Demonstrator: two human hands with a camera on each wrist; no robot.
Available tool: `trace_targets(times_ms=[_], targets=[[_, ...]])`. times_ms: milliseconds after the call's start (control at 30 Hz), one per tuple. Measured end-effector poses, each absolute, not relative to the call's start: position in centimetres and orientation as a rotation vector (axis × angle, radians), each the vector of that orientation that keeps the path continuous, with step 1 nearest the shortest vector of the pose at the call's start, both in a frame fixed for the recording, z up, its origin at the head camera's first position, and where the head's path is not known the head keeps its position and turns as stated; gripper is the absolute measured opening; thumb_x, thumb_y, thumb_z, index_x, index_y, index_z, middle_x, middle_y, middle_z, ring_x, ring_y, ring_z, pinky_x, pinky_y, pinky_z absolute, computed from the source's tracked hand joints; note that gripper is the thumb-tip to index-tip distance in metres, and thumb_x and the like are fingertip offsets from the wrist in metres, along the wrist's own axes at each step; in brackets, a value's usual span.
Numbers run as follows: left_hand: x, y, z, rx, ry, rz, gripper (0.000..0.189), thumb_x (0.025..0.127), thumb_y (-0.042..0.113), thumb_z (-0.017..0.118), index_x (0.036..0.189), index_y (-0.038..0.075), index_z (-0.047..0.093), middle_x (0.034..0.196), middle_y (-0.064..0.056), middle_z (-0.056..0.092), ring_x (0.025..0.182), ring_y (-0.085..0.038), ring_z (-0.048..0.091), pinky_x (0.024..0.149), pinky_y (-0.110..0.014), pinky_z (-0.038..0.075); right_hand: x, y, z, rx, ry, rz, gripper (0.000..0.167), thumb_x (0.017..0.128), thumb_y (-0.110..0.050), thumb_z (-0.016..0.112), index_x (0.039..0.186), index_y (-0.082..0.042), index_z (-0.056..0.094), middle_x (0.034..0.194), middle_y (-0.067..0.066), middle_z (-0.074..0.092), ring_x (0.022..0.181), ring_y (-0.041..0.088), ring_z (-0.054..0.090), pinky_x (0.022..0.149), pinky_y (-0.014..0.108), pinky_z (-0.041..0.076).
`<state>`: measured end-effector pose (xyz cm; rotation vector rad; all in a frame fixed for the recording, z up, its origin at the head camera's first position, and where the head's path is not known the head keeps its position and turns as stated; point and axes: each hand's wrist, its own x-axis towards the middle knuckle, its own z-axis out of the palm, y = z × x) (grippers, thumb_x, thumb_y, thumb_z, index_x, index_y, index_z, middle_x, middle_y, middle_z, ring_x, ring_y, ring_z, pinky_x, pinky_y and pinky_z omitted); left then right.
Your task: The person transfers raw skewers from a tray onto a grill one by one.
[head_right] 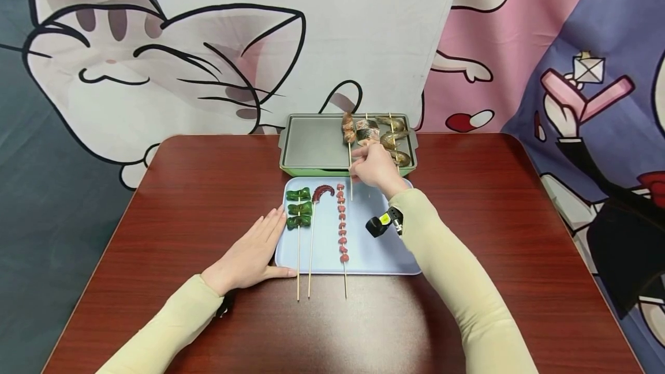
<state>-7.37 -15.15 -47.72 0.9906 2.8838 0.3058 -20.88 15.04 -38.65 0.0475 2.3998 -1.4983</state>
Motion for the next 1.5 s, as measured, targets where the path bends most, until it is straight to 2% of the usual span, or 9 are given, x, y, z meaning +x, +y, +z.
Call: trace_targets(times_ms=[167, 400, 600, 800, 1000, 1300, 1500], targets=[[-7.3, -15.2, -47.6, 0.983, 2.88, 0.293, 0.115, 0.087, 0.076, 0.059, 0.156, -0.011, 0.025, 0.165, -0.026, 0.015, 0.152, -0.037, 0.016, 0.122, -0.047, 0.017, -20.8, 14.6, -38.6, 0.053, 2.399, -1.469, 0.048, 0.09, 0.005, 0.065, 0.138, 0.007, 0.058, 0.091, 0.015, 0.067, 0.079, 0.025, 0.074, 0.079, 0.038, 0.06], [-7.3, -15.3, -47.8, 0.998, 2.889, 0.329, 0.115, 0.087, 0.076, 0.058, 0.155, -0.011, 0.026, 0.164, -0.027, 0.017, 0.151, -0.039, 0.018, 0.121, -0.048, 0.018, -20.6, 14.7, -38.6, 0.047, 2.433, -1.385, 0.048, 0.093, 0.003, 0.064, 0.14, 0.006, 0.057, 0.094, 0.017, 0.068, 0.086, 0.027, 0.075, 0.084, 0.04, 0.059], [-7.2, -15.2, -47.5, 1.005, 2.885, 0.343, 0.114, 0.087, 0.074, 0.061, 0.154, -0.013, 0.028, 0.163, -0.028, 0.019, 0.15, -0.04, 0.02, 0.121, -0.05, 0.02, -20.2, 15.0, -38.1, 0.036, 2.522, -1.251, 0.05, 0.094, -0.014, 0.071, 0.14, 0.001, 0.059, 0.094, 0.015, 0.073, 0.089, 0.028, 0.075, 0.087, 0.041, 0.056], [-7.2, -15.3, -47.7, 0.99, 2.885, 0.32, 0.115, 0.087, 0.075, 0.06, 0.155, -0.011, 0.026, 0.164, -0.027, 0.017, 0.151, -0.038, 0.018, 0.121, -0.049, 0.019, -19.5, 15.7, -37.1, -0.017, 2.588, -1.254, 0.051, 0.095, -0.023, 0.07, 0.14, -0.001, 0.06, 0.102, 0.015, 0.074, 0.089, 0.03, 0.075, 0.08, 0.039, 0.057], [-7.2, -15.3, -47.6, 1.013, 2.896, 0.337, 0.114, 0.087, 0.074, 0.062, 0.154, -0.012, 0.027, 0.163, -0.028, 0.019, 0.15, -0.04, 0.02, 0.12, -0.05, 0.021, -18.1, 16.4, -35.8, -0.122, 2.684, -1.258, 0.05, 0.095, -0.029, 0.072, 0.135, -0.001, 0.065, 0.102, 0.016, 0.075, 0.083, 0.026, 0.075, 0.077, 0.036, 0.057], [-7.2, -15.0, -47.2, 1.002, 2.879, 0.314, 0.114, 0.087, 0.072, 0.063, 0.155, -0.013, 0.026, 0.163, -0.028, 0.018, 0.15, -0.04, 0.02, 0.121, -0.049, 0.02, -15.4, 17.7, -34.4, -0.22, 2.753, -1.213, 0.047, 0.094, -0.04, 0.073, 0.127, -0.006, 0.071, 0.101, 0.007, 0.076, 0.085, 0.02, 0.07, 0.076, 0.039, 0.051], [-7.3, -15.0, -47.1, 0.985, 2.873, 0.278, 0.115, 0.087, 0.073, 0.062, 0.156, -0.011, 0.024, 0.164, -0.027, 0.017, 0.151, -0.039, 0.018, 0.121, -0.048, 0.019, -13.5, 18.1, -34.1, -0.271, 2.763, -1.203, 0.043, 0.094, -0.035, 0.074, 0.125, -0.005, 0.072, 0.098, 0.005, 0.077, 0.083, 0.019, 0.071, 0.072, 0.038, 0.054]])
